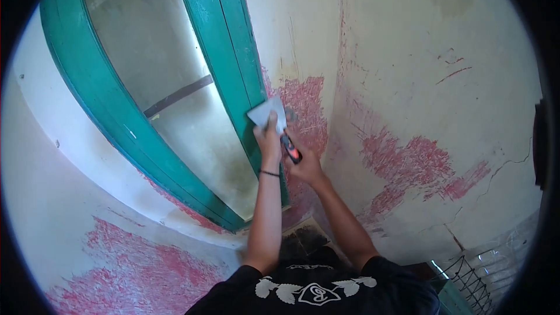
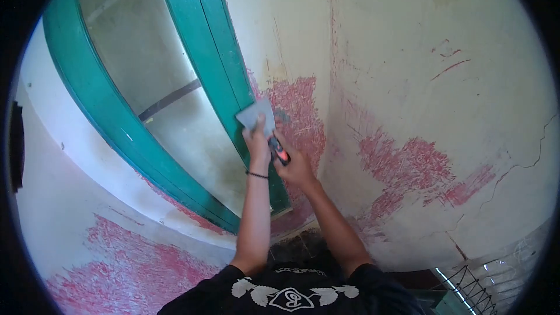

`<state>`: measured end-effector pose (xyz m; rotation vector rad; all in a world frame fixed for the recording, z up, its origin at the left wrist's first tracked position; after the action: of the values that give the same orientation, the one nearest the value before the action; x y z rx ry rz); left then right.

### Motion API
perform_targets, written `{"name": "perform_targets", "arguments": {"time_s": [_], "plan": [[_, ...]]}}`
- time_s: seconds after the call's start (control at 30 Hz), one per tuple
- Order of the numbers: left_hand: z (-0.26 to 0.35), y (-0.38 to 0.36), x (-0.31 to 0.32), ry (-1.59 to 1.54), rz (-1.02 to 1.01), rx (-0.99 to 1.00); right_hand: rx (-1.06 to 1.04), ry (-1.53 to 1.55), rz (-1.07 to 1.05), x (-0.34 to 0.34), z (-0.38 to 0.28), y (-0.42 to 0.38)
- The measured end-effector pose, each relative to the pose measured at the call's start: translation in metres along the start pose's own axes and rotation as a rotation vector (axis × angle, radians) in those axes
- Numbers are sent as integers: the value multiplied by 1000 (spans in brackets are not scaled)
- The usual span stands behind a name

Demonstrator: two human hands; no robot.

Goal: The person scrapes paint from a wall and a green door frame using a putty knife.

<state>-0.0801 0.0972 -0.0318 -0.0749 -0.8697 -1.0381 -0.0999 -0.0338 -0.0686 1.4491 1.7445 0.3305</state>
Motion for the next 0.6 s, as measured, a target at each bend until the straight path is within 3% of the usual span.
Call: {"name": "perform_targets", "arguments": {"time_s": [0.1,0.27,0.37,0.47,0.6], "plan": [[-27,-13,-24,45,46,-63,-32,81,86,18,15,-29],[-7,-3,0,50,56,-11,-159,103,217,10,5,-4],[14,12,25,49,78,41,-19,151,91,-4,-8,21],[50,31,65,79,72,127,-147,132,145,-21,-27,60],[79,47,100,55,97,110,-114,147,68,-53,-67,91]]}}
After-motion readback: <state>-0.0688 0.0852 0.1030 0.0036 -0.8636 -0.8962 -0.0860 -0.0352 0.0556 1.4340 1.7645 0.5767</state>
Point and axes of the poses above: each hand's wrist, its own y-axis towards the middle knuckle, its own x-axis out of the palm, z = x × y, the point moved 2 cm from there along y, towards the middle knuckle, and after that the axes turned 10 degrees about -y, right-handed, at the moved point
